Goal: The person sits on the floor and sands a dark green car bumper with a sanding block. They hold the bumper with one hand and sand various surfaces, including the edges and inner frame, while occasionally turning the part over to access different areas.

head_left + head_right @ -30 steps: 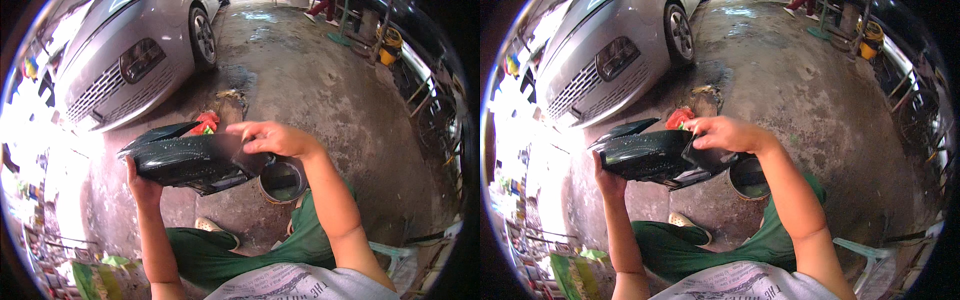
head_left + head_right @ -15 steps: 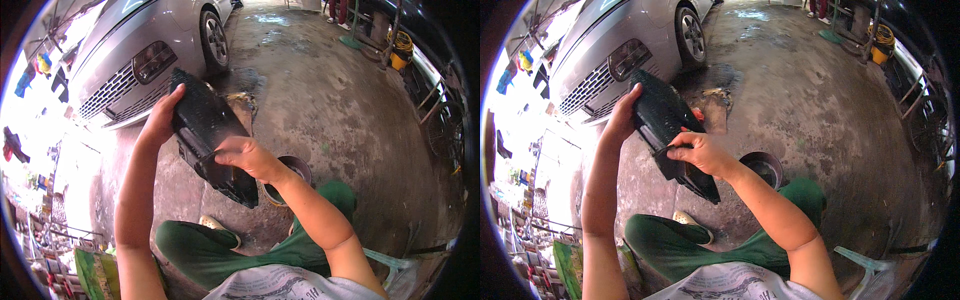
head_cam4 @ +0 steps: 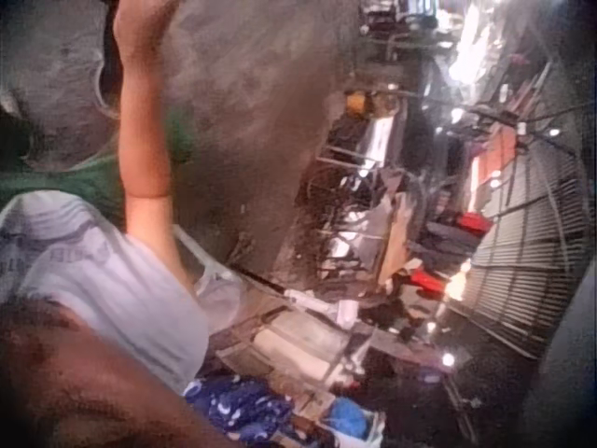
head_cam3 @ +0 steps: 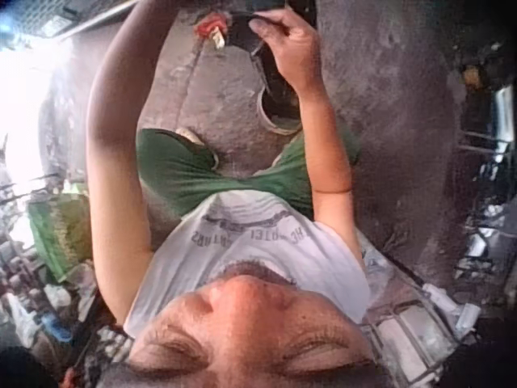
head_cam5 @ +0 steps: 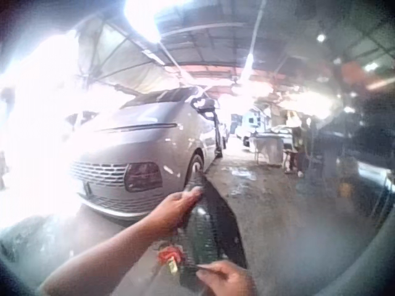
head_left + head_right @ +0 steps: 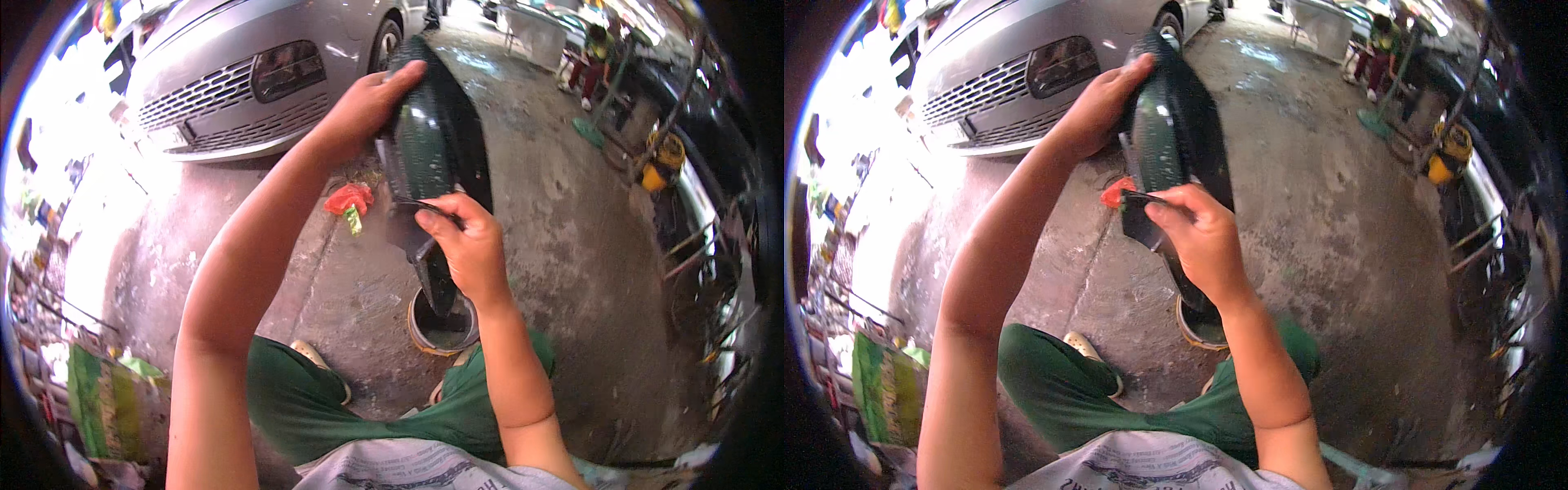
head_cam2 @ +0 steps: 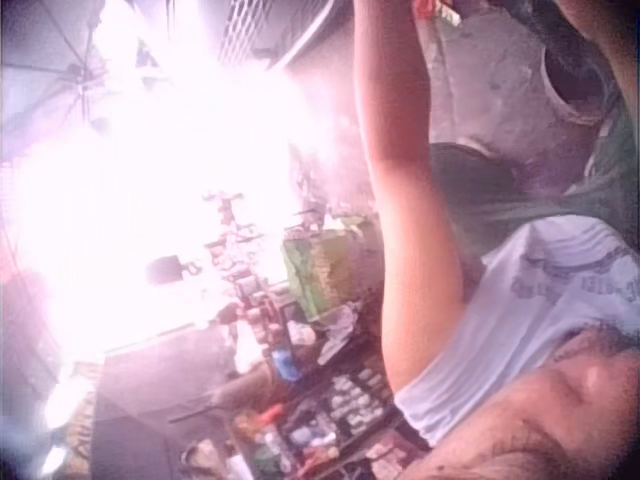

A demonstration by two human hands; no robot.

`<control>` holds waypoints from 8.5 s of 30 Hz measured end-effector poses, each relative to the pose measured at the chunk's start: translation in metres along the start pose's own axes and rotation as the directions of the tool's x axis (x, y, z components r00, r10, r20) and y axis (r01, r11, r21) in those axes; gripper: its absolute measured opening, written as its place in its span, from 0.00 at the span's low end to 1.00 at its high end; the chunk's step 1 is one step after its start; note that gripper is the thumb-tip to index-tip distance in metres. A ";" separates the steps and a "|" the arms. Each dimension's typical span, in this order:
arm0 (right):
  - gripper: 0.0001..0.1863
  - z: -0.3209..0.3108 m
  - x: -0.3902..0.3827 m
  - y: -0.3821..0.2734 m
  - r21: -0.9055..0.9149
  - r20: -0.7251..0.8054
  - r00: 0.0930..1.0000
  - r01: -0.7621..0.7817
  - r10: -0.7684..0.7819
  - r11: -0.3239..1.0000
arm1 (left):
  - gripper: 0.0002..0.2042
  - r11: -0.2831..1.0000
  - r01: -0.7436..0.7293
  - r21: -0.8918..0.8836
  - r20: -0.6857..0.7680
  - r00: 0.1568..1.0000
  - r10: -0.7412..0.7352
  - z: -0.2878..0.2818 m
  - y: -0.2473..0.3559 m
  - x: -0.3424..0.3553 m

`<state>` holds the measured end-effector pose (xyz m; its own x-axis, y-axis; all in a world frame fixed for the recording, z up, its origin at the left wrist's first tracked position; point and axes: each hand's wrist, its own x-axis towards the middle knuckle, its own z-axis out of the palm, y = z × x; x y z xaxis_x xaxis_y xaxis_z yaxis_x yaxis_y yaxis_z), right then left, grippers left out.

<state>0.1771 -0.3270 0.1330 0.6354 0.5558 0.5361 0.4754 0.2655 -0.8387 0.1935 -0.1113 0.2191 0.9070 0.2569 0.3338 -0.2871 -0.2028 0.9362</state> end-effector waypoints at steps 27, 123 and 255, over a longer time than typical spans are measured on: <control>0.26 -0.020 0.026 0.026 0.993 -0.078 0.978 0.059 0.192 0.100 | 0.42 0.432 -0.300 -0.851 -0.320 0.947 0.028 0.047 -0.031 -0.211; 0.12 0.063 -0.013 0.106 -0.500 0.340 0.890 0.445 -0.304 0.743 | 0.07 0.392 -0.035 -0.919 -0.301 0.704 -0.643 0.000 -0.152 -0.187; 0.12 0.071 0.009 0.011 -0.499 0.122 0.934 -0.235 0.336 0.834 | 0.46 0.879 -0.278 -0.387 -0.569 0.822 0.009 0.047 -0.126 -0.224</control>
<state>0.1450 -0.2626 0.1216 0.6791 0.7043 0.2068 0.5508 -0.3027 -0.7778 0.0415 -0.1873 0.0209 0.5674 0.7472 0.3460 -0.6239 0.1160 0.7729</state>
